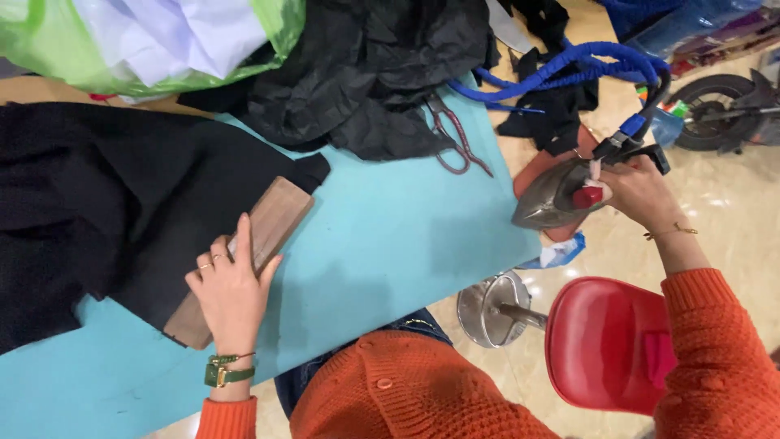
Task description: The person irons a piece of black fabric on a light blue work table using a steam iron. They smooth the fabric with their hands, use a wooden block to press the material, and later measure the fabric with a ruler and chalk.
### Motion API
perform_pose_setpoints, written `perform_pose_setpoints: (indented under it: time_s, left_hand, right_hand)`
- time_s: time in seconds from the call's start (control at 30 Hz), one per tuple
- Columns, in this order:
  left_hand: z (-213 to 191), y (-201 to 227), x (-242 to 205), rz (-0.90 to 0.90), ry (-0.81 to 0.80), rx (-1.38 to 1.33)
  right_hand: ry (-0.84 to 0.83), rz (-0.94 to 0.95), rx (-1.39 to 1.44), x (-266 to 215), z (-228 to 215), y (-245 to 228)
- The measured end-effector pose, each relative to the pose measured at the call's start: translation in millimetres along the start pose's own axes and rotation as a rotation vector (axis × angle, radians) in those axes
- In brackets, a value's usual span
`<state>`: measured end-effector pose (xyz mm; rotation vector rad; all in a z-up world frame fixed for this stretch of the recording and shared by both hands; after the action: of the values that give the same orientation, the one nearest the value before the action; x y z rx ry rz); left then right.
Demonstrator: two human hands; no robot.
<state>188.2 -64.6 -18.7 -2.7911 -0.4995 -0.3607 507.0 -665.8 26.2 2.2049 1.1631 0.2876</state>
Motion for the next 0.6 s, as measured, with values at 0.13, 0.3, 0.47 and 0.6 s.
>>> perform_pose_setpoints:
  time_s: [0.13,0.3,0.47,0.6]
  left_hand:
    - [1.7,-1.1,2.7,-0.008,-0.002,0.012]
    - [11.3,0.4,-3.1,-0.027,-0.017,0.013]
    - [8.1,-0.2,-3.8,-0.023,-0.013,-0.005]
    - [20.5,-3.4,-3.6,-0.032,-0.130,-0.096]
  right_hand:
    - [0.028,0.070,0.038,3.1,7.5,-4.9]
    - [0.258,0.228,0.493,8.8,-33.4,-18.2]
    - [0.127,0.600,0.505,-30.1,-9.8,-8.4]
    - [0.045,0.697,0.691,-35.4,15.4,7.2]
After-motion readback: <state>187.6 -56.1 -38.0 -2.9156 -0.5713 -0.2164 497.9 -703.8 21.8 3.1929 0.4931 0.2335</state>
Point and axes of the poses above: each hand's wrist, its own x-axis towards the middle knuckle, its own z-axis out of the palm, y = z × x, the point moved 3 cm from there along x, towards the middle knuckle, and after that the axes turned 1 degree about x, right-handed, at the moved point
